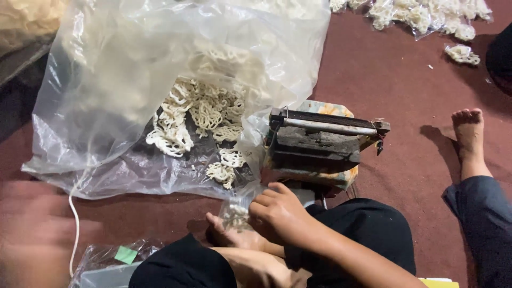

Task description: Packaging white lattice-shaped snacks into small plastic bags and sealing them using a manual heat sealer.

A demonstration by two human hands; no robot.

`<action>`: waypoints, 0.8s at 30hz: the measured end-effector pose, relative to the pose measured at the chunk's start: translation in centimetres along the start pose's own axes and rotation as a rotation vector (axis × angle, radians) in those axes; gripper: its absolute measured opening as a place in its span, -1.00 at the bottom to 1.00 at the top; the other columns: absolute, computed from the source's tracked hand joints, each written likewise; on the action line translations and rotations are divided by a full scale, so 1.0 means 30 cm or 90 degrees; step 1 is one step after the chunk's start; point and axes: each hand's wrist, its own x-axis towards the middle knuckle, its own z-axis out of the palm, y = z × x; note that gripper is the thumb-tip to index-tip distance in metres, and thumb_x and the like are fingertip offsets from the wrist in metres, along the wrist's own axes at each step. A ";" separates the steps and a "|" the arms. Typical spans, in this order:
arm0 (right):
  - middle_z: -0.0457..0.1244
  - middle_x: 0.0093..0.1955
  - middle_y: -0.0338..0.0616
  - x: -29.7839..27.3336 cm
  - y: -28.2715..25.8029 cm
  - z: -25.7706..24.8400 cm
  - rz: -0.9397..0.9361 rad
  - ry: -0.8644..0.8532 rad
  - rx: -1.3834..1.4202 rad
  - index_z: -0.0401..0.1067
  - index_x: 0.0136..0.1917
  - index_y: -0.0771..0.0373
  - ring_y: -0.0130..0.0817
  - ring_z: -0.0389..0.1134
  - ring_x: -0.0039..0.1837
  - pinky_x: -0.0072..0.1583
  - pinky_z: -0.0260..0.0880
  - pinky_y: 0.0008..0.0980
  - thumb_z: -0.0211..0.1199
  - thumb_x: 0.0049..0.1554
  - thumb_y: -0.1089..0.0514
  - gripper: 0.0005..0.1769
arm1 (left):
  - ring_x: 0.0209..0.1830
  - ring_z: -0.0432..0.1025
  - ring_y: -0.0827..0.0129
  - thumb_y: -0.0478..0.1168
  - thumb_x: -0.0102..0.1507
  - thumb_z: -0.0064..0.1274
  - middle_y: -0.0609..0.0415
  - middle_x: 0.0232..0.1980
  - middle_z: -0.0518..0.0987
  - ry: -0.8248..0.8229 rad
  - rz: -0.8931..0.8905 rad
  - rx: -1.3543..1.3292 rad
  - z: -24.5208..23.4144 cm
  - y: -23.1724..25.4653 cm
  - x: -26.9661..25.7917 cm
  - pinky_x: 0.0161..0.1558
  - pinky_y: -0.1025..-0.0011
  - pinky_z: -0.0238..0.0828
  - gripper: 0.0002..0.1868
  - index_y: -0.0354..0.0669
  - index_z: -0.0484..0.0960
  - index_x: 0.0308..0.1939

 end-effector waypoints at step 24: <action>0.21 0.48 -0.11 0.048 0.109 0.398 0.323 -0.077 0.671 0.19 0.50 0.18 -0.22 0.27 0.43 0.42 0.18 -0.15 0.27 0.13 0.02 -0.28 | -0.18 0.54 0.19 -0.54 0.22 -0.07 -0.24 -0.01 0.60 0.232 -0.877 -1.212 0.344 0.870 -0.005 -0.27 0.42 0.49 -0.56 -0.44 0.43 0.21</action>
